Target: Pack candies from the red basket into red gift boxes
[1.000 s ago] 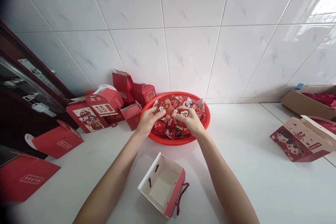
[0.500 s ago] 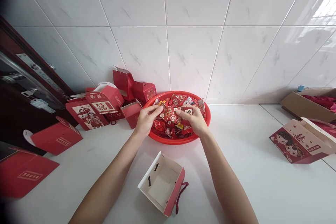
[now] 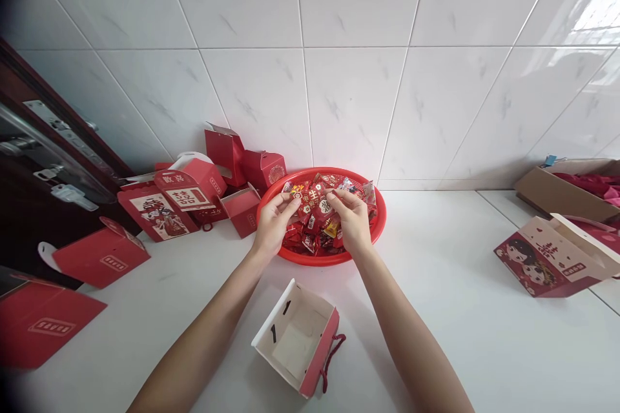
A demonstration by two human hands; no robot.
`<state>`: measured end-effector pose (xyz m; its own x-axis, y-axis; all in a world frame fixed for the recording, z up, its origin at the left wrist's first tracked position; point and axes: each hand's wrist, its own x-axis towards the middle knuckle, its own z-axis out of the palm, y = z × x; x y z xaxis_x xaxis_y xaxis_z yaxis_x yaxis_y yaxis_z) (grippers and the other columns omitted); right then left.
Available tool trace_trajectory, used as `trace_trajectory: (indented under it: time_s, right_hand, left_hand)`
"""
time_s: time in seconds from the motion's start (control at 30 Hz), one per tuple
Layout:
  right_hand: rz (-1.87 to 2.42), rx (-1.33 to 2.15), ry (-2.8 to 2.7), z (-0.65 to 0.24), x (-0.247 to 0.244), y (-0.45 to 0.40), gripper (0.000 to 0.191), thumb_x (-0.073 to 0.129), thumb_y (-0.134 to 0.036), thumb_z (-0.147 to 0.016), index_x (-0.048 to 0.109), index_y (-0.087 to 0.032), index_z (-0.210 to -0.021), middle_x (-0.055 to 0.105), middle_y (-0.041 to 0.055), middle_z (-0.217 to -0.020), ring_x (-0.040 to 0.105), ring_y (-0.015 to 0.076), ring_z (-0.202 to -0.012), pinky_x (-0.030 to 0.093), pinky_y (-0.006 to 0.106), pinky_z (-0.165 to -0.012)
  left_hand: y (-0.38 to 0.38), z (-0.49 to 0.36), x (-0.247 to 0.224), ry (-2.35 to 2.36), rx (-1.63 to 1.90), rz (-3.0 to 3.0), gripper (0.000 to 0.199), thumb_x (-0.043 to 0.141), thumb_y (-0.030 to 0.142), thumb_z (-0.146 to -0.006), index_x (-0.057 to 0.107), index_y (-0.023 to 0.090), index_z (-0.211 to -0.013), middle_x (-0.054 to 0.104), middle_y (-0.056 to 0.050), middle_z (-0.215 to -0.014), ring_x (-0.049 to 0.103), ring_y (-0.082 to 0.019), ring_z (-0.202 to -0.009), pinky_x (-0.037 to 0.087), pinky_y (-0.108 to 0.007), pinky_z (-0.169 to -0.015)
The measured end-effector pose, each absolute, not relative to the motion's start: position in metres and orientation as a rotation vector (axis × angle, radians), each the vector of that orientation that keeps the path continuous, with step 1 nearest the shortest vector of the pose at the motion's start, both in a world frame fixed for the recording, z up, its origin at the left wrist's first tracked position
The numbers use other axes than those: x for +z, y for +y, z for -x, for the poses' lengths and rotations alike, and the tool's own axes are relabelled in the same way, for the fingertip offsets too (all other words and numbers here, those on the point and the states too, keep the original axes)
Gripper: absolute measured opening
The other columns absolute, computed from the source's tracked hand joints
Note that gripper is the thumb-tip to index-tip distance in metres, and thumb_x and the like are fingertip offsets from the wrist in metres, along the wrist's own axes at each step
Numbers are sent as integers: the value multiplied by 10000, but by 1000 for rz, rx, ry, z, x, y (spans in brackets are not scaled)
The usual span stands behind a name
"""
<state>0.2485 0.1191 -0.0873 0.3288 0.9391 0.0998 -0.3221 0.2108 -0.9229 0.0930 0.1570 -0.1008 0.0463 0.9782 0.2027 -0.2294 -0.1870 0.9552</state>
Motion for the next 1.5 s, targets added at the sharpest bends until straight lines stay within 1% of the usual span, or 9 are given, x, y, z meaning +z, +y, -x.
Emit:
trace_trajectory:
  time_s: [0.13, 0.33, 0.47, 0.63, 0.8, 1.0, 1.23, 1.4, 1.5]
  right_hand:
    - [1027, 921, -848, -244, -88, 117, 358, 857, -495, -609, 763, -211, -805, 632, -11, -668, 443, 112, -505, 370, 273, -449]
    - [1093, 793, -939, -242, -88, 114, 293, 789, -492, -706, 715, -237, -830, 661, 20, -710, 554, 187, -621, 462, 325, -560]
    - [1059, 733, -1019, -242, -90, 116, 278, 777, -485, -731, 690, -241, -832, 702, 39, -815, 606, 209, -738, 524, 354, -701]
    - [994, 709, -1025, -241, -91, 117, 261, 797, -437, -746, 673, -247, -875, 712, 44, -919, 657, 228, -897, 543, 376, -845]
    - [1031, 969, -1010, -249, -87, 114, 414, 834, -524, -726, 700, -248, -1004, 717, 29, -893, 645, 203, -737, 524, 334, -655]
    - [1001, 1069, -1127, -259, -83, 114, 371, 879, -510, -697, 739, -222, -884, 718, 13, -865, 650, 196, -781, 530, 315, -718]
    - [992, 1023, -1126, -252, -80, 111, 401, 873, -552, -680, 710, -227, -850, 668, 9, -772, 610, 188, -692, 525, 309, -618]
    - [1098, 1097, -1103, -250, -78, 109, 485, 909, -539, -609, 691, -233, -917, 526, -58, -573, 436, 120, -454, 387, 272, -420]
    - [1115, 1098, -1067, -250, -82, 110, 528, 922, -544, -575, 665, -225, -908, 499, -68, -554, 388, 101, -416, 352, 264, -381]
  left_hand:
    - [154, -94, -100, 879, 1374, -1202, 431, 866, 479, -700, 671, 200, -965, 722, -34, -874, 727, -231, -859, 652, -334, -683]
    - [150, -94, -99, 812, 1346, -1322, 465, 778, 426, -786, 698, 237, -1203, 675, -82, -1360, 686, -274, -1157, 664, -355, -802]
    - [149, -93, -100, 810, 1314, -1335, 437, 797, 419, -771, 731, 209, -1149, 708, -92, -1319, 694, -289, -1157, 650, -393, -879]
    - [149, -92, -100, 826, 1302, -1373, 534, 891, 374, -657, 732, 190, -1132, 730, -102, -1254, 731, -264, -1019, 647, -378, -845]
    - [149, -92, -100, 808, 1340, -1416, 482, 862, 363, -692, 722, 183, -1117, 739, -104, -1251, 729, -270, -1050, 647, -371, -845]
    - [149, -92, -100, 740, 1324, -1444, 439, 834, 331, -725, 709, 188, -1121, 744, -104, -1247, 708, -288, -1152, 618, -387, -938]
    - [150, -90, -101, 780, 1305, -1444, 449, 836, 322, -730, 708, 198, -1142, 744, -99, -1246, 689, -303, -1204, 586, -419, -1004]
    - [149, -89, -102, 811, 1261, -1478, 429, 812, 320, -759, 709, 200, -1157, 736, -114, -1275, 716, -310, -1152, 608, -428, -967]
    - [148, -89, -103, 845, 1240, -1509, 450, 791, 328, -777, 695, 211, -1202, 720, -117, -1296, 744, -287, -1073, 635, -408, -903]
